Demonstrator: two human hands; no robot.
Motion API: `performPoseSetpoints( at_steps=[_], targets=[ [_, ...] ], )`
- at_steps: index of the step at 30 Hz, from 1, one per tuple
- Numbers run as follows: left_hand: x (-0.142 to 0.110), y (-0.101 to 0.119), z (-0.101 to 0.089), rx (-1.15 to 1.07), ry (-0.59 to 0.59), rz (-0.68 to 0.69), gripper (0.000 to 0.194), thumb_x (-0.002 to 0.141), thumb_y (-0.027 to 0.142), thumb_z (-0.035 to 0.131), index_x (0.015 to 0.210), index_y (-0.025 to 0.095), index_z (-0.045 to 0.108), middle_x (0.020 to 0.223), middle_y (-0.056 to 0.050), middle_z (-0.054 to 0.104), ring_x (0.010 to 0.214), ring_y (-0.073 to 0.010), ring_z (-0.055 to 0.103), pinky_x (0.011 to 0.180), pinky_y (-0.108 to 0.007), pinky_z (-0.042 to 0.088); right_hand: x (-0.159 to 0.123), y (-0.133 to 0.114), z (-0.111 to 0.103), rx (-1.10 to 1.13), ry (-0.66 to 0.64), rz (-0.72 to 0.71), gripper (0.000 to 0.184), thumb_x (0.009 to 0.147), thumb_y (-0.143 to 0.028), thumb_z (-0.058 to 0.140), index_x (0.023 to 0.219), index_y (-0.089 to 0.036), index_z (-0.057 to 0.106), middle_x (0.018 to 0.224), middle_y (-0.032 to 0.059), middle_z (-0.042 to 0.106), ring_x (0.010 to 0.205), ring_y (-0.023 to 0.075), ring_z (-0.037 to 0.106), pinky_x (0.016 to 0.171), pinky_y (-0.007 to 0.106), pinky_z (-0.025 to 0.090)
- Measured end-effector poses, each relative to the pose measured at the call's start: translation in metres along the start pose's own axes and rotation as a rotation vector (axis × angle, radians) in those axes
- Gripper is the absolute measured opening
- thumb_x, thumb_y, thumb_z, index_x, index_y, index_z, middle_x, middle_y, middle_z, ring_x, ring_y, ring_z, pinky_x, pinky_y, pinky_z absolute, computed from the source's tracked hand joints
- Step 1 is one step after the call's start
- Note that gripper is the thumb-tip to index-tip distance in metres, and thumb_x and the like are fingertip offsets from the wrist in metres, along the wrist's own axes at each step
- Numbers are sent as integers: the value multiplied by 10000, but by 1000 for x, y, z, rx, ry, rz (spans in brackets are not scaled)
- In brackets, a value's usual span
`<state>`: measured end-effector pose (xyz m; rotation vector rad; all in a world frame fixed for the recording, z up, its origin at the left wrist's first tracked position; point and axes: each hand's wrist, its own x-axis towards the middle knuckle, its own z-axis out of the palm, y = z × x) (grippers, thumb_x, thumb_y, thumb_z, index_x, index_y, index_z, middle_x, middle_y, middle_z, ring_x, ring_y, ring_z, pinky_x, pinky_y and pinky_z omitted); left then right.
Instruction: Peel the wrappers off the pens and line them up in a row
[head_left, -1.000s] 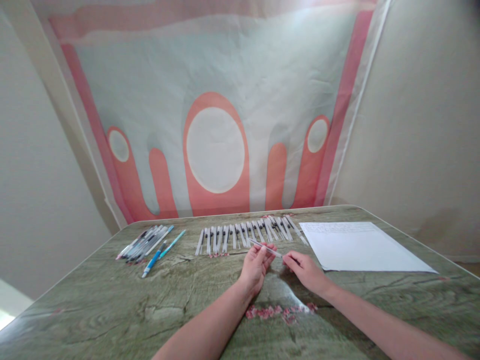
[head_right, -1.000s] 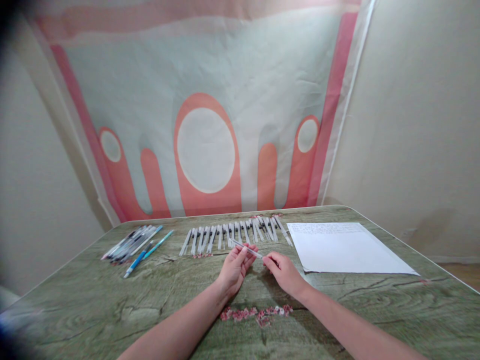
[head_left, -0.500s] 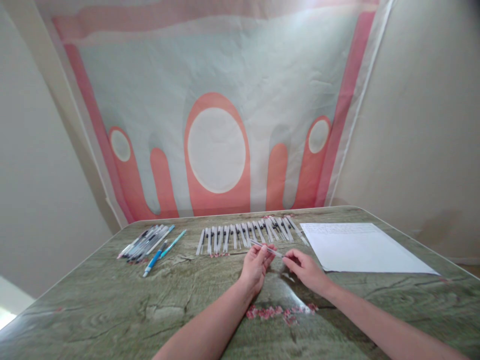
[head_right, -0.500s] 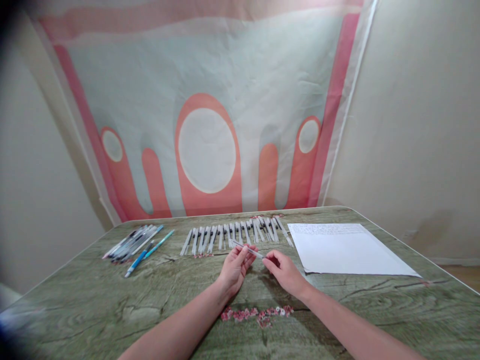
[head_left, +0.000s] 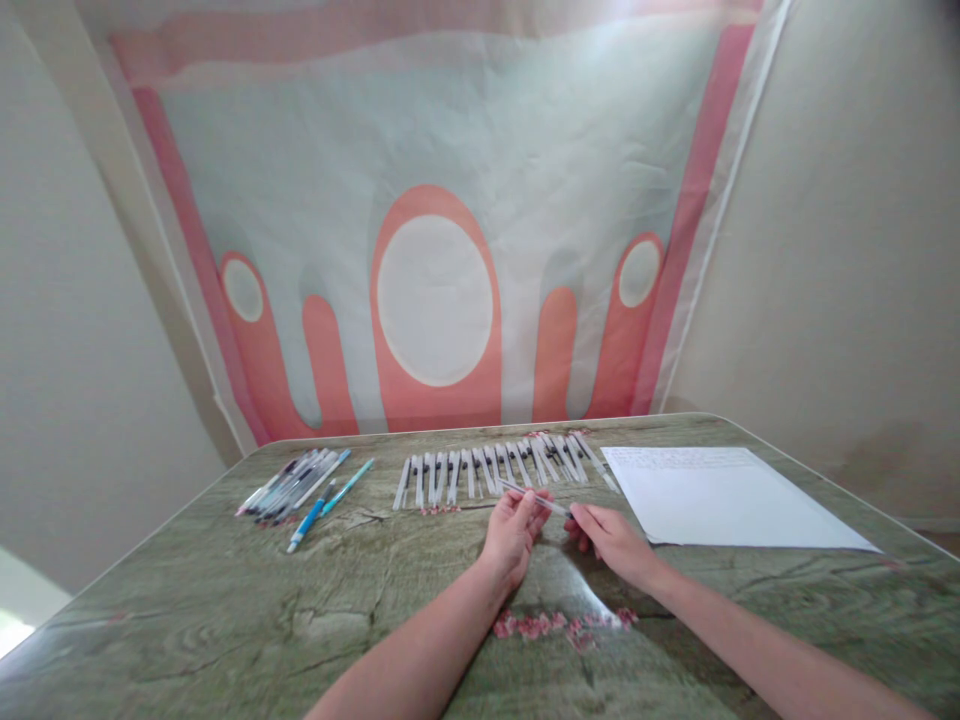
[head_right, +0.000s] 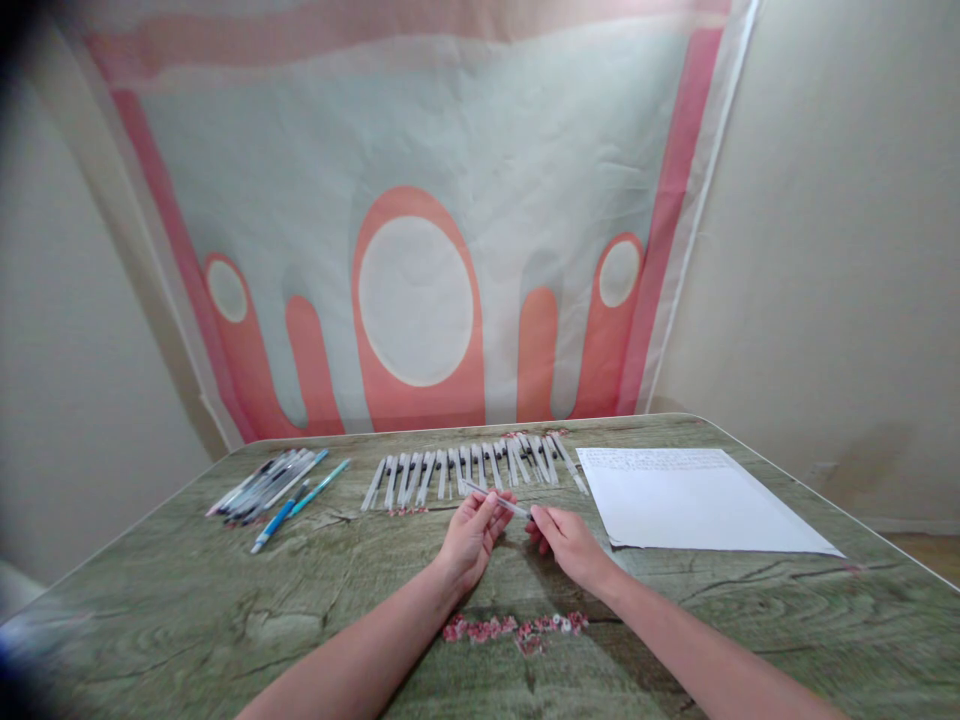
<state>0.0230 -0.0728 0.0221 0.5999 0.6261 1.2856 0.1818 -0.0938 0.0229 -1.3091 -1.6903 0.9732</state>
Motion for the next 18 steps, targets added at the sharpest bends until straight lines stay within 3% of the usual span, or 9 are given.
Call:
performPoseSetpoints(
  at_steps=[5,11,18],
  targets=[
    [-1,1,1,-5,8,-5,230,673,239,641,748,155,440,883,-62,611,849,-133,591,845,-297,437,0,1,0,-38,33,-73,327,754,-485,469,797,-166,532,636,-16,535,570,113,498,533,217,399],
    [-1,0,0,3,-1,-16,227,678,245,636,760,157,443,900,-67,610,852,-133,589,837,-296,440,-1,-2,-1,-20,-15,-30,401,826,-471,327,730,-159,559,584,-9,534,511,106,488,504,221,378],
    [-1,1,1,12,-4,2,232,678,249,636,754,156,437,892,-68,609,858,-139,587,841,-298,433,0,1,0,-44,61,-72,299,755,-455,480,776,-164,548,625,-13,550,557,109,493,528,213,380]
  ],
)
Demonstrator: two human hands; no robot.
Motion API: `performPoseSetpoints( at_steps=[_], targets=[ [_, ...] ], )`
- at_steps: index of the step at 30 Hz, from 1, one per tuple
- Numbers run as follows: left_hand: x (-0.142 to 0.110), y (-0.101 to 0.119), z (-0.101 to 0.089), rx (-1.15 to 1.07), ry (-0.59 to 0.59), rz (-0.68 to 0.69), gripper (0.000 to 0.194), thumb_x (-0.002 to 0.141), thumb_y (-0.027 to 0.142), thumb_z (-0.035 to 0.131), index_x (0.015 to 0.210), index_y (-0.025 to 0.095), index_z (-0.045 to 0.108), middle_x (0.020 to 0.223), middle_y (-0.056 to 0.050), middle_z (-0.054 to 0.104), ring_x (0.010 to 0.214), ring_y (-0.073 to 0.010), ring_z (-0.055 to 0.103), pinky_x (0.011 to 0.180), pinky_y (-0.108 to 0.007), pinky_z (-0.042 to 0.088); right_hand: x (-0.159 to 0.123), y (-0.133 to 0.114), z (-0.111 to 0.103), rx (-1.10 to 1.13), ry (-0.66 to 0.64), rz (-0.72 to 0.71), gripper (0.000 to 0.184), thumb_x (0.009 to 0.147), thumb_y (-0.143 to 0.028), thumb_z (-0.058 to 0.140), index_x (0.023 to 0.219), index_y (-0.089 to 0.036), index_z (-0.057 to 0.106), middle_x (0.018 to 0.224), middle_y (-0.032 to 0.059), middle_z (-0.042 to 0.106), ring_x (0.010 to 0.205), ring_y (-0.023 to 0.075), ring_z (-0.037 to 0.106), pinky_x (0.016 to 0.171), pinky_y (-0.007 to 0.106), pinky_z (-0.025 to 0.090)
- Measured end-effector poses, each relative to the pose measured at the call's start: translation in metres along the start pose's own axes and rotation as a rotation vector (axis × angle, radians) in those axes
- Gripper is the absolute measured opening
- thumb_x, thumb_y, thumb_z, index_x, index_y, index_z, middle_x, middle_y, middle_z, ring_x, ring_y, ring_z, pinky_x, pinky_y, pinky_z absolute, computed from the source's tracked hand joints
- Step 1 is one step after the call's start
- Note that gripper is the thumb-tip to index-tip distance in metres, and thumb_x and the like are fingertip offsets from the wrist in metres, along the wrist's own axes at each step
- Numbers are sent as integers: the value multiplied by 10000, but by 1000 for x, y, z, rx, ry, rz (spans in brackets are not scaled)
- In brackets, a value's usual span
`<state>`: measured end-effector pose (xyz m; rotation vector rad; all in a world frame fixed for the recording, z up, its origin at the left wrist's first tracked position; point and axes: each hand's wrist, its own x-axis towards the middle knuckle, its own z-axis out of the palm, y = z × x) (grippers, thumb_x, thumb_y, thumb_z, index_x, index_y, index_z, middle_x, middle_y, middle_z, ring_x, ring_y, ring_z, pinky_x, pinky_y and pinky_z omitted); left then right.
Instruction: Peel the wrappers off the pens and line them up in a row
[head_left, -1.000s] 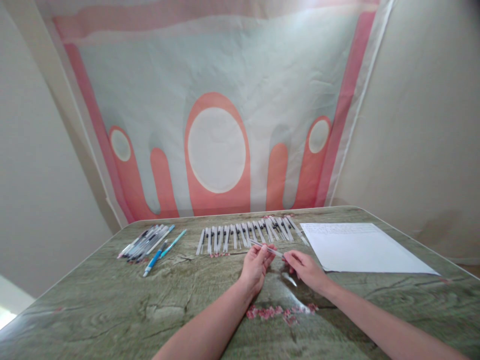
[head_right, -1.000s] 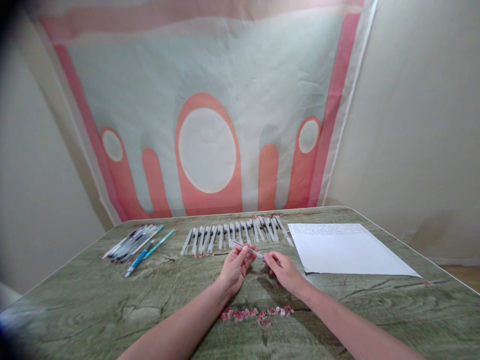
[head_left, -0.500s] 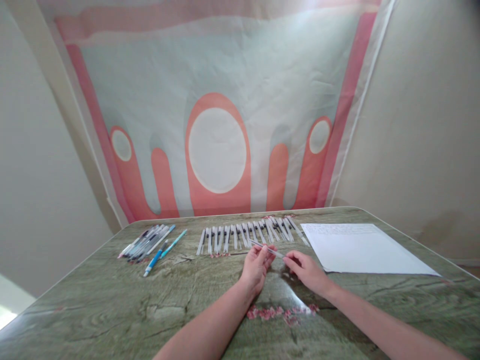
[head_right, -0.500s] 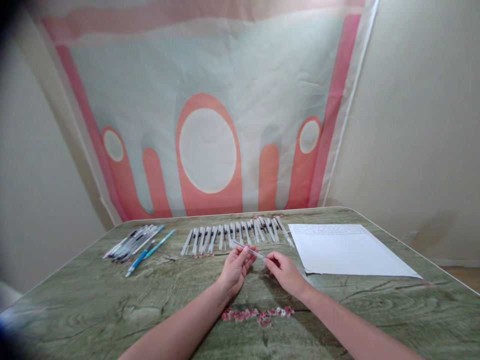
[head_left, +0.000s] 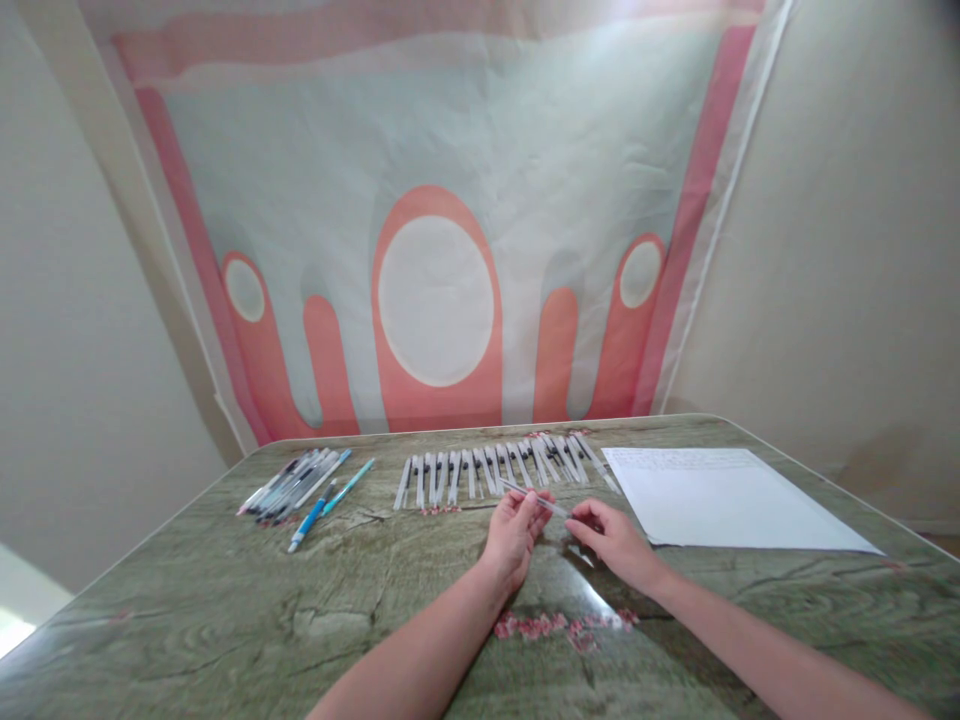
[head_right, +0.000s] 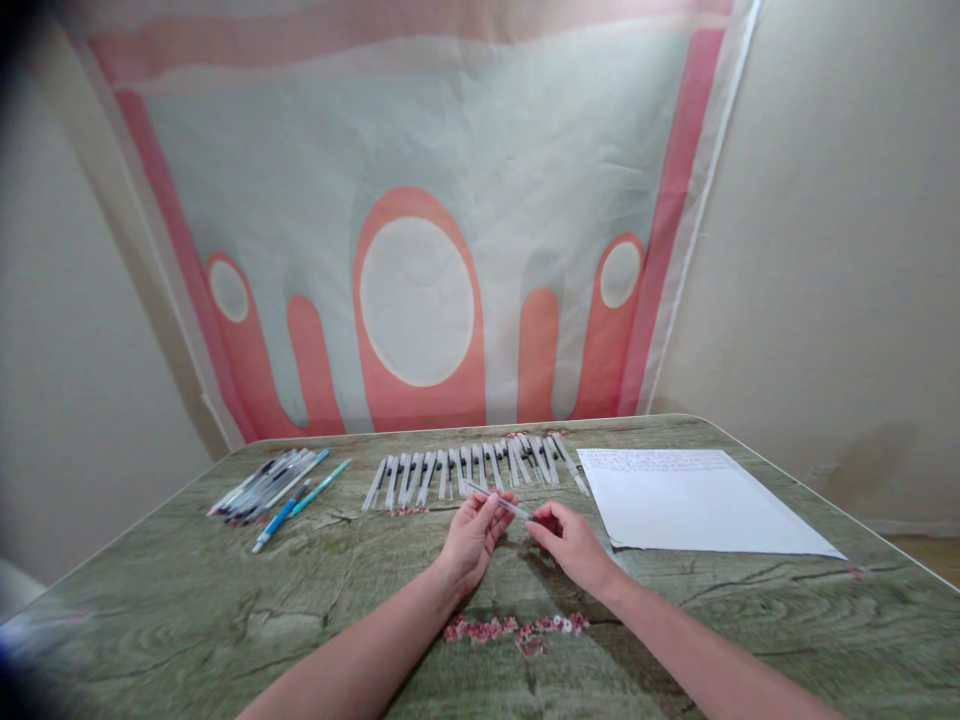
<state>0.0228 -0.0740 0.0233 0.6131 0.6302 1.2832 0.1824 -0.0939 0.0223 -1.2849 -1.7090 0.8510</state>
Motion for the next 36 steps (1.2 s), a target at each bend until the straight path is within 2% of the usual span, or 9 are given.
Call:
performPoseSetpoints(
  at_steps=[5,12,17,23,26,29,36],
  targets=[
    [-1,0,0,10,-5,0,228,685,256,628,760,155,439,896,-72,608,843,-134,589,832,-294,437,0,-4,-1,-9,-60,51,425,826,-486,317,708,-157,559,561,-6,530,490,103,471,480,217,365],
    [0,-1,-1,1,5,8,252,669,269,643,757,157,435,889,-65,608,851,-138,589,829,-296,440,-1,-3,-1,18,-8,17,329,757,-482,467,785,-163,543,604,-16,543,529,103,485,492,203,372],
    [0,0,1,15,13,10,251,675,270,637,755,156,428,879,-62,610,817,-121,592,808,-276,447,1,-1,0,13,-51,56,431,826,-489,317,701,-154,559,539,-8,520,479,102,469,460,209,352],
    [0,-1,-1,10,2,22,250,683,269,630,753,160,417,879,-68,611,808,-123,595,799,-277,449,0,1,0,18,-12,8,316,753,-479,481,770,-169,539,593,-22,530,529,104,481,503,205,368],
    [0,-1,-1,15,5,20,254,683,273,630,746,158,413,866,-71,614,785,-118,598,788,-273,450,0,-1,-1,22,-47,43,369,780,-506,414,781,-164,552,585,-14,536,514,106,481,487,207,361],
    [-1,0,1,23,6,23,260,680,276,632,736,158,407,858,-70,615,784,-118,597,780,-268,449,0,-2,-1,-19,-66,45,442,818,-505,320,707,-157,568,544,-10,521,505,110,476,476,211,348],
    [3,-4,-1,26,50,74,261,669,279,639,716,151,417,820,-56,609,748,-102,589,742,-242,448,-1,1,0,18,-22,-6,292,746,-452,495,772,-165,535,643,-11,557,552,106,493,522,213,375]
  ],
)
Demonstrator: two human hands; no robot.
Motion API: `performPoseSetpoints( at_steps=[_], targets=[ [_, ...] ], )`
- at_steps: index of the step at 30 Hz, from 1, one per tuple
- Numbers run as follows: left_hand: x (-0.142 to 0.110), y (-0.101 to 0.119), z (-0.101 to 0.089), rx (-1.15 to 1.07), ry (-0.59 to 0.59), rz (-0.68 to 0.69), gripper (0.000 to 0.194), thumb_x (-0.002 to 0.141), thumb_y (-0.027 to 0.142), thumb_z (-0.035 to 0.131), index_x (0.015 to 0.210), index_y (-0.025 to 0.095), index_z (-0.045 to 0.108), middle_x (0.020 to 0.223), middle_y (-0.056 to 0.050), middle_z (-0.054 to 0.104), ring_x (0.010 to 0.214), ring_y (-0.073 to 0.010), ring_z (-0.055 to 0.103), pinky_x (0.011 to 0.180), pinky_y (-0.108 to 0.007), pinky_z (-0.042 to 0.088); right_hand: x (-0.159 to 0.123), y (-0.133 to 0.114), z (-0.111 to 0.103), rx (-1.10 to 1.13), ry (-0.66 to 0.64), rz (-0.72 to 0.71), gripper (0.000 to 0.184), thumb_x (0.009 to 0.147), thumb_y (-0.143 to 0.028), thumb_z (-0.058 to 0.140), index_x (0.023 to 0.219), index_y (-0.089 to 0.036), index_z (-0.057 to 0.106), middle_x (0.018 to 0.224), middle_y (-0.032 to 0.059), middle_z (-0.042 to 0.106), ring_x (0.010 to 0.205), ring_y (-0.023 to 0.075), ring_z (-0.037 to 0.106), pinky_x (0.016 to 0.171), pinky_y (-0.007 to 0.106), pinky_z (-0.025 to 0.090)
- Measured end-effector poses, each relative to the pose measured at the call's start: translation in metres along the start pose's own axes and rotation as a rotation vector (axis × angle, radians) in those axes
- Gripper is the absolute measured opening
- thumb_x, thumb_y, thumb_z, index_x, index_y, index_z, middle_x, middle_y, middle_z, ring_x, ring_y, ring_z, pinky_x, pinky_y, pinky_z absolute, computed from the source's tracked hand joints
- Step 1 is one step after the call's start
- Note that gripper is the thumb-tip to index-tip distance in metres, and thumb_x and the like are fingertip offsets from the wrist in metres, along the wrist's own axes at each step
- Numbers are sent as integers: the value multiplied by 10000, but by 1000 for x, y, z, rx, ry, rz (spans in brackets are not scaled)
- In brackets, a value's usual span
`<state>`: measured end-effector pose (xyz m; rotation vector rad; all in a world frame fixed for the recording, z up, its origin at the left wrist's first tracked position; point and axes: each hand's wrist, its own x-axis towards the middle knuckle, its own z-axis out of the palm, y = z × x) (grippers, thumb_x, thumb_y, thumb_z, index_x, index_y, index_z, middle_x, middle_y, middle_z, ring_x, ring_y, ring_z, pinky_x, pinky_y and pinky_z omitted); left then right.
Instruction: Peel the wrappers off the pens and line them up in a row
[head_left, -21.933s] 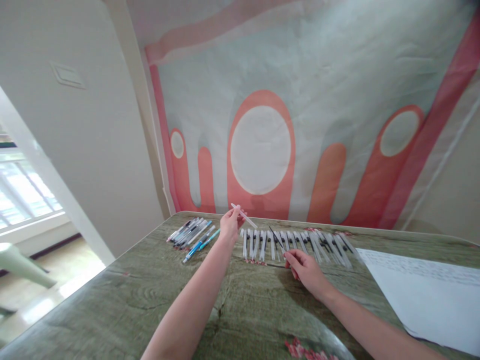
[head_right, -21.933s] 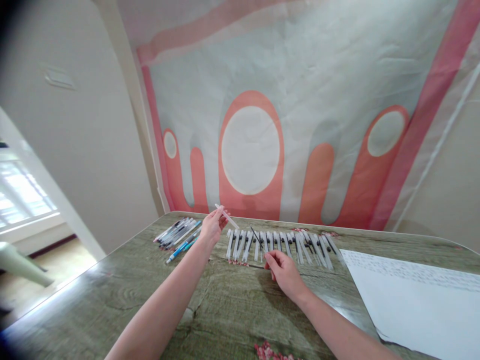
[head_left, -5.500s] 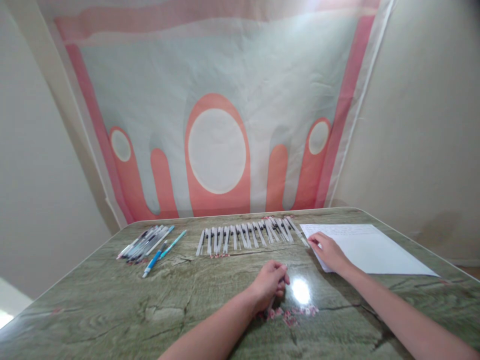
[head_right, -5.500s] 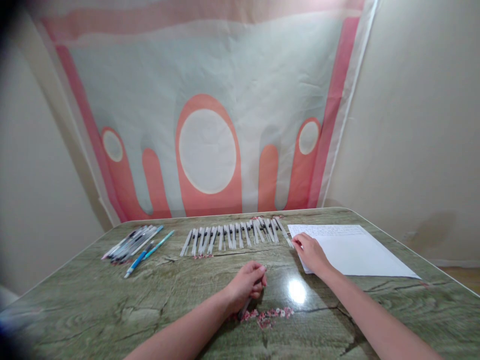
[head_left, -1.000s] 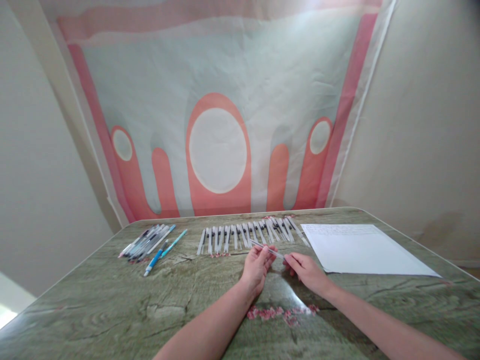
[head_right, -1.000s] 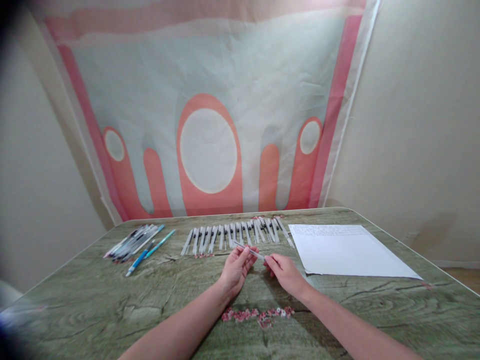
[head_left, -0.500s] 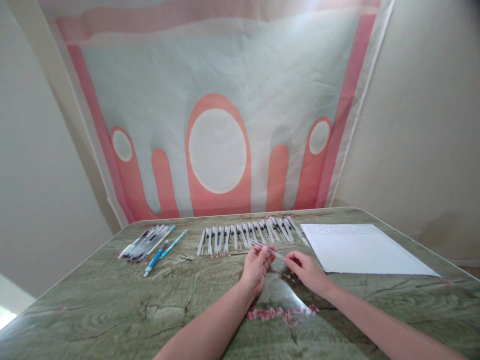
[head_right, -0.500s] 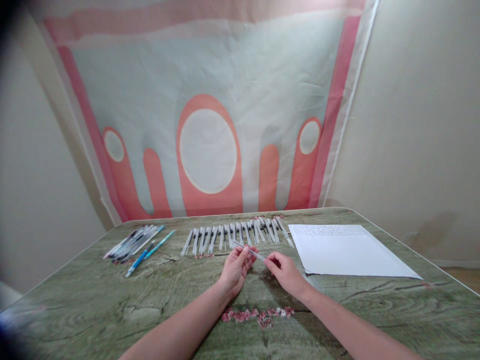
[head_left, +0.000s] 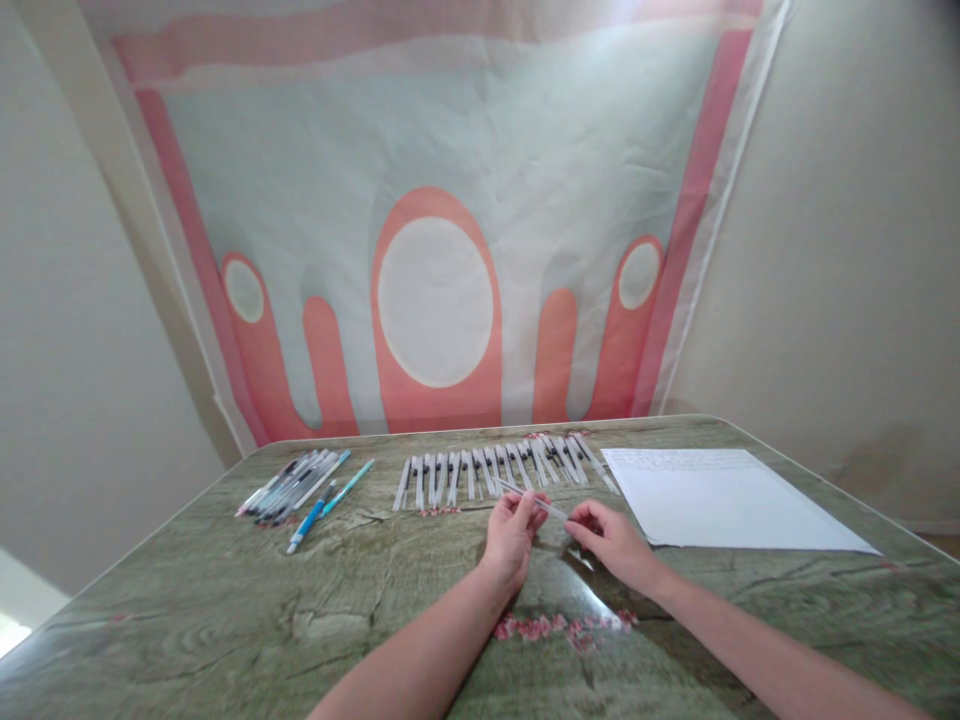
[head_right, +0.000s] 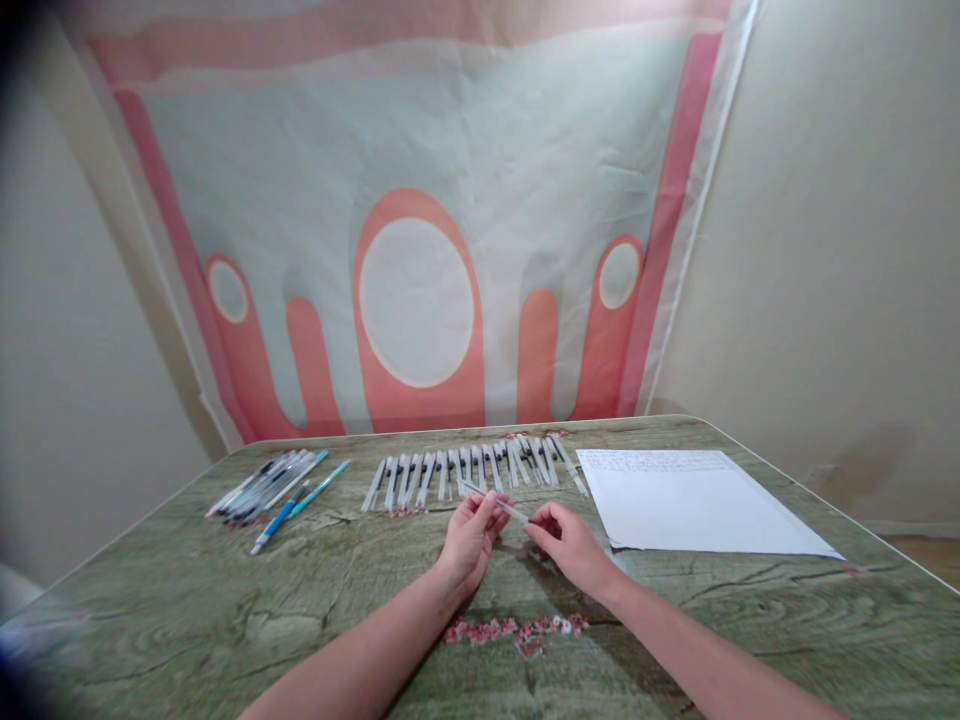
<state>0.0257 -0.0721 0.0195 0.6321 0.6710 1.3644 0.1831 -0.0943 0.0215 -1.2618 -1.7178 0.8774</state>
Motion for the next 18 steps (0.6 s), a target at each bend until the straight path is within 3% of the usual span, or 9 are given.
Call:
performPoseSetpoints(
  at_steps=[11,18],
  targets=[
    [1,-2,0,28,35,36,273,654,287,646,710,156,413,806,-45,602,734,-98,584,717,-237,442,-2,-4,-2,-24,-16,-47,230,797,-362,428,851,-180,556,678,-8,551,596,116,500,557,223,389],
    [0,-1,0,64,20,50,283,646,303,648,720,157,417,805,-45,607,753,-114,585,732,-255,436,-2,-4,-1,-44,-17,-73,242,796,-376,438,805,-169,562,652,-11,538,583,111,480,543,218,377]
  ],
)
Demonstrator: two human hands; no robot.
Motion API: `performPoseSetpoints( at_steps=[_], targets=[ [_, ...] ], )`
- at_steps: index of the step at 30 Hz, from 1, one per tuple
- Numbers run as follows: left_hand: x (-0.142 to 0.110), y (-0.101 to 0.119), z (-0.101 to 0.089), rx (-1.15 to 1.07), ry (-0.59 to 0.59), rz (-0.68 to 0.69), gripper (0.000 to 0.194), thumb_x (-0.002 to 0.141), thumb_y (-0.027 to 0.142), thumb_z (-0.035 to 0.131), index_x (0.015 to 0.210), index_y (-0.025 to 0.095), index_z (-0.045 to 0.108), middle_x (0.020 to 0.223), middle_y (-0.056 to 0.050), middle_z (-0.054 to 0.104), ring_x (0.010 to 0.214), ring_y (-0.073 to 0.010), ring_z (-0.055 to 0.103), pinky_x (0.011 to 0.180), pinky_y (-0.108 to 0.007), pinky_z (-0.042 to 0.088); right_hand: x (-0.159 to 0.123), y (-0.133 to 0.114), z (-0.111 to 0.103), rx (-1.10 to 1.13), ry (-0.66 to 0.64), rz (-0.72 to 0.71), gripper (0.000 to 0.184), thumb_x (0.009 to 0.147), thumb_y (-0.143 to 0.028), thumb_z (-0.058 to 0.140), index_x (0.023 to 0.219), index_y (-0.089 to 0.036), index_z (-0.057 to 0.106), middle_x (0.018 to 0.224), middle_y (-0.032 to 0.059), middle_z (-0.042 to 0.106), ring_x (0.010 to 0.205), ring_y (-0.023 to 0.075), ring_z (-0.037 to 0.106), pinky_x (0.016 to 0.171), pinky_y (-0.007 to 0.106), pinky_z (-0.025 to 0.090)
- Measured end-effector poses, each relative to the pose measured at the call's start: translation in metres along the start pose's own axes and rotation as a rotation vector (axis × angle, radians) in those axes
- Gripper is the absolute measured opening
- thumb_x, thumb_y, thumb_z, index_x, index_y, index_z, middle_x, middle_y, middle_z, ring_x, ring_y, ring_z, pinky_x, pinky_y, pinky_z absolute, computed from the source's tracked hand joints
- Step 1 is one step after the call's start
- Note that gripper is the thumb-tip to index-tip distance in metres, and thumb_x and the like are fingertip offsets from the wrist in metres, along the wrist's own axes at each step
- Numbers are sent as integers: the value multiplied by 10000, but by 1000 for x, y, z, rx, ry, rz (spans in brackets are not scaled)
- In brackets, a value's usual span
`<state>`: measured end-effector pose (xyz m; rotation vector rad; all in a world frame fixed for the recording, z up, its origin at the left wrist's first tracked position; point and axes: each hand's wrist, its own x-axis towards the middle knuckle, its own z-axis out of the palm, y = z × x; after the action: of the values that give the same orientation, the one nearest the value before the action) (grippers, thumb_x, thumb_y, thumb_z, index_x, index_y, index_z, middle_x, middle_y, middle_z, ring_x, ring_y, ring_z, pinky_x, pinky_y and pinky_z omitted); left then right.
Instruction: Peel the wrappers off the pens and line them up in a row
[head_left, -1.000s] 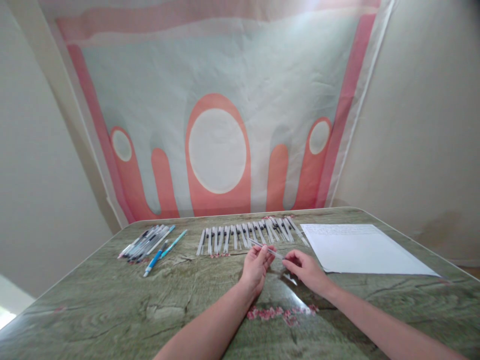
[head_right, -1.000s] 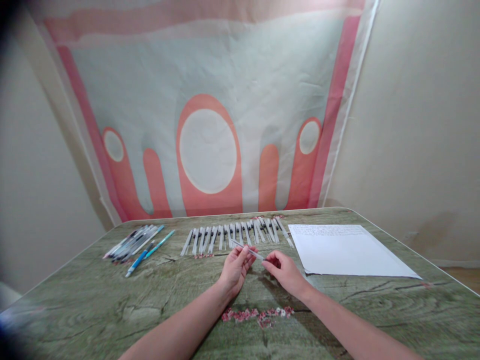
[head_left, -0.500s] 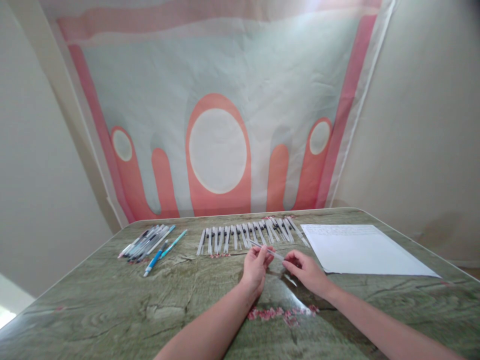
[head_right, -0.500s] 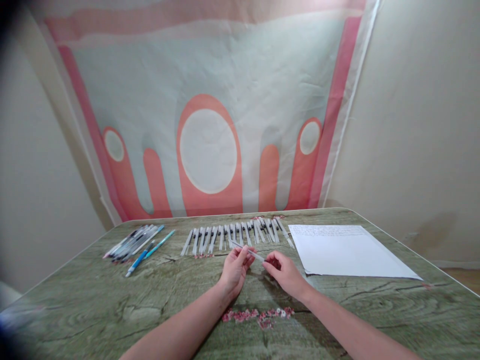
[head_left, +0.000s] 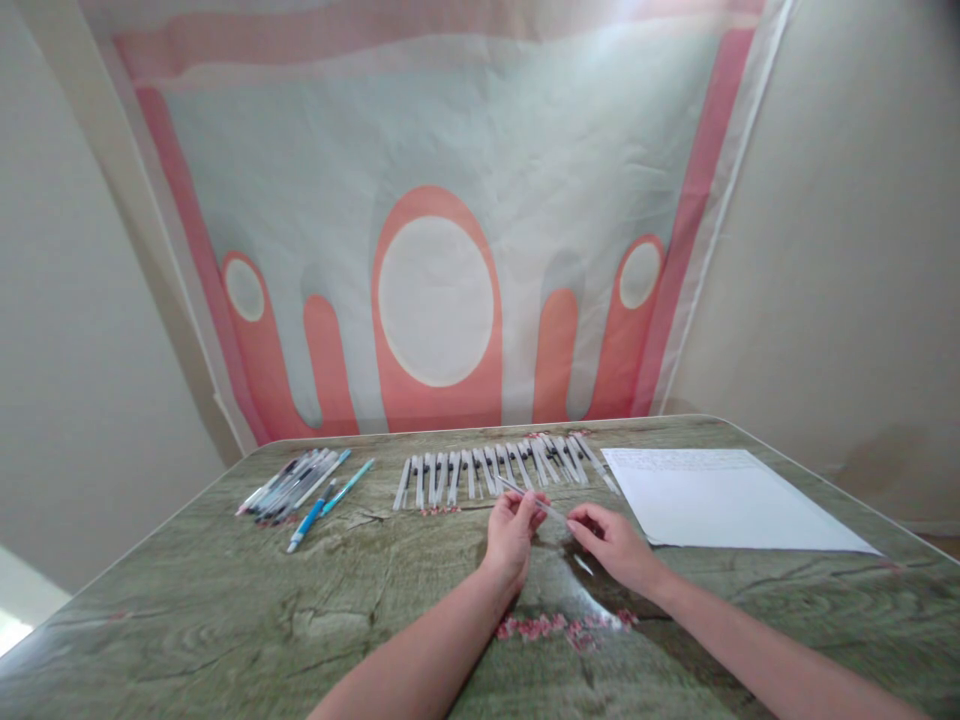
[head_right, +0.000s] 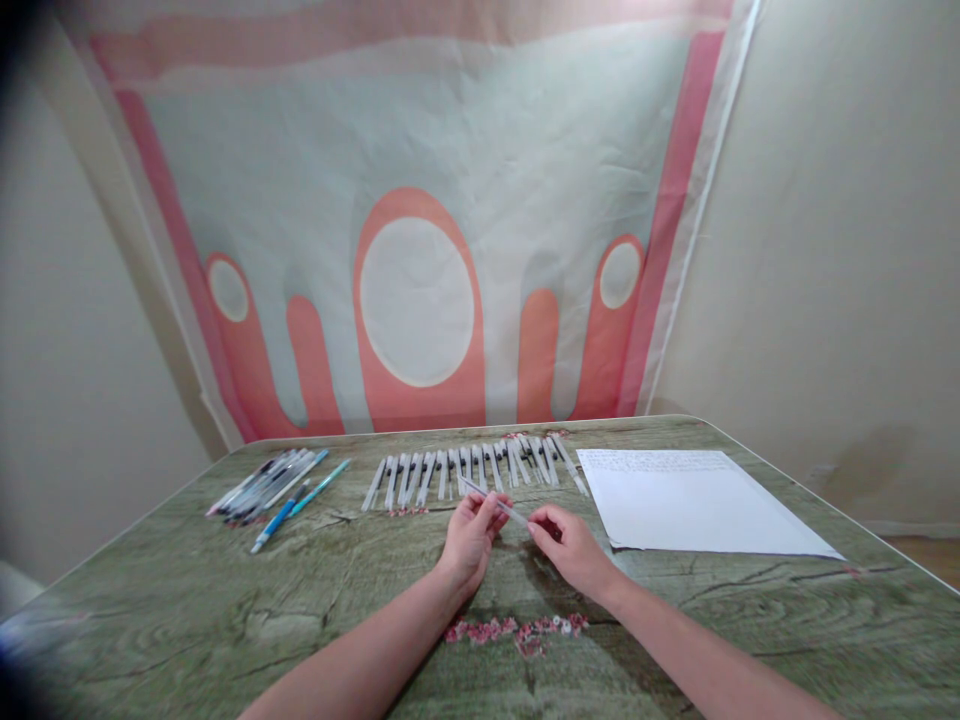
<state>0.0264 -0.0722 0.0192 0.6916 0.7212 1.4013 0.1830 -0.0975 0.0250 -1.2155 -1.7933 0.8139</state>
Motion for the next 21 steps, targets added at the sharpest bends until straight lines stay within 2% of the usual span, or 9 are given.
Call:
performPoseSetpoints(
  at_steps=[8,18,21],
  targets=[
    [-2,2,3,0,14,-1,295,635,316,653,707,158,414,788,-42,610,748,-117,587,730,-257,435,-1,-1,0,5,-18,11,247,798,-379,424,809,-171,556,662,-5,548,585,115,488,545,222,383],
    [0,-1,1,-4,-6,5,302,632,321,653,718,158,414,788,-44,610,747,-122,591,727,-261,438,0,-2,-1,-35,-8,28,234,776,-374,445,723,-168,541,615,-14,536,567,112,473,541,219,374],
    [3,0,-2,-5,41,29,299,654,348,629,745,160,416,776,-40,610,736,-121,592,733,-267,442,0,-1,-2,-37,-26,36,225,763,-371,459,720,-166,543,617,-12,542,571,113,475,543,218,378]
  ],
)
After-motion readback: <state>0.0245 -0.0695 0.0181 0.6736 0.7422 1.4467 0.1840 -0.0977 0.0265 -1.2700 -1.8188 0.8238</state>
